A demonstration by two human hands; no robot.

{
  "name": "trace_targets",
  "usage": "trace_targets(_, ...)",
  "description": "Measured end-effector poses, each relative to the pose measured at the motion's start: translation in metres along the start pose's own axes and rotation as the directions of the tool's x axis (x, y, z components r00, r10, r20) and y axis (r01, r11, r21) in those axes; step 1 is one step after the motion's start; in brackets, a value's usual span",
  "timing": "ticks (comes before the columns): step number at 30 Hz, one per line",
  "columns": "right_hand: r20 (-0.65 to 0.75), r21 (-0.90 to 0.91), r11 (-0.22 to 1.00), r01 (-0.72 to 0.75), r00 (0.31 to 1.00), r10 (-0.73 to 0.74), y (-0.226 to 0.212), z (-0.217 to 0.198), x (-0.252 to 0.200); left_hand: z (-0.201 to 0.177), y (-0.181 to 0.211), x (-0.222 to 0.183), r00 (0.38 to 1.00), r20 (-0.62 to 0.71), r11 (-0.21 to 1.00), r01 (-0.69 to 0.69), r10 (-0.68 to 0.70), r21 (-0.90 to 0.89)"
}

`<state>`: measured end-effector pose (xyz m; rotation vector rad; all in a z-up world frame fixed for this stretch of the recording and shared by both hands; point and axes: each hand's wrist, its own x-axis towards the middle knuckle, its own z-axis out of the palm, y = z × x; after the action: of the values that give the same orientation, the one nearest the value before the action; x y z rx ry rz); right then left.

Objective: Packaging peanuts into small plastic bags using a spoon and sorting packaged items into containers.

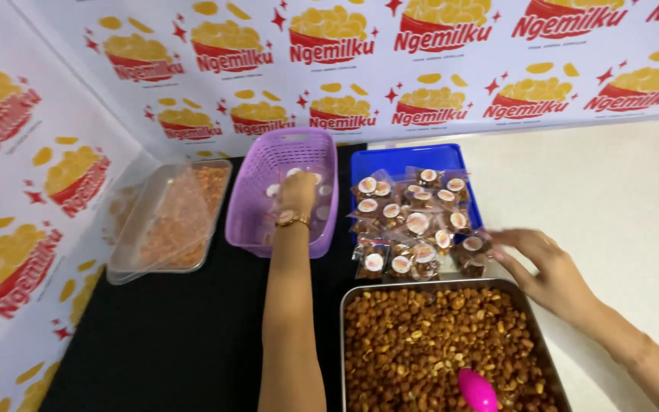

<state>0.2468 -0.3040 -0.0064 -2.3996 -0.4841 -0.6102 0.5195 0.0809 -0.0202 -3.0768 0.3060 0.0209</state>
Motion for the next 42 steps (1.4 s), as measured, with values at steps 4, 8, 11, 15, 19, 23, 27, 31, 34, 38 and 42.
trace_targets(4,0.011,-0.050,0.998,-0.024,1.000,0.024,0.002,-0.025,-0.036,-0.010,0.003,-0.003,0.996,0.022,0.992,0.084,-0.087,0.096)
trace_targets(8,-0.024,-0.019,0.990,-0.141,0.990,0.141,-0.013,-0.030,-0.048,-0.011,-0.019,-0.007,0.991,-0.078,0.979,0.119,-0.107,0.164)
trace_targets(11,-0.016,0.101,0.964,-0.247,0.968,0.250,-0.033,-0.029,-0.048,-0.003,-0.030,-0.034,0.967,-0.230,0.988,0.128,-0.105,0.085)
trace_targets(15,0.176,0.376,0.826,-0.421,0.907,0.382,-0.067,-0.020,-0.039,-0.042,0.012,-0.149,0.703,-0.681,0.979,-0.151,0.205,0.139)
trace_targets(19,0.435,0.595,0.550,-0.586,0.810,0.393,-0.120,-0.017,-0.028,-0.059,0.076,-0.274,0.610,-0.690,0.862,-0.505,0.389,0.040)
trace_targets(23,0.593,0.715,0.141,-0.685,0.701,0.398,-0.147,-0.002,-0.036,-0.072,0.120,-0.360,0.521,-0.738,0.740,-0.671,0.428,-0.045)
trace_targets(27,0.522,0.738,0.138,-0.660,0.689,0.502,-0.162,0.006,-0.054,-0.027,0.145,-0.368,0.459,-0.769,0.798,-0.593,0.445,0.108)
trace_targets(31,0.314,0.780,0.326,-0.534,0.786,0.533,-0.166,0.009,-0.072,-0.031,0.168,-0.384,0.655,-0.672,0.785,-0.594,0.345,-0.176)
trace_targets(34,0.240,0.746,0.451,-0.491,0.829,0.504,-0.170,0.008,-0.084,-0.030,0.185,-0.383,0.669,-0.707,0.808,-0.537,0.231,-0.244)
trace_targets(38,0.127,0.607,0.660,-0.443,0.874,0.470,-0.174,0.006,-0.092,-0.030,0.185,-0.382,0.679,-0.707,0.785,-0.543,0.199,-0.300)
trace_targets(42,0.095,0.684,0.625,-0.376,0.895,0.436,-0.172,0.013,-0.093,-0.025,0.188,-0.379,0.713,-0.692,0.735,-0.528,0.112,-0.426)
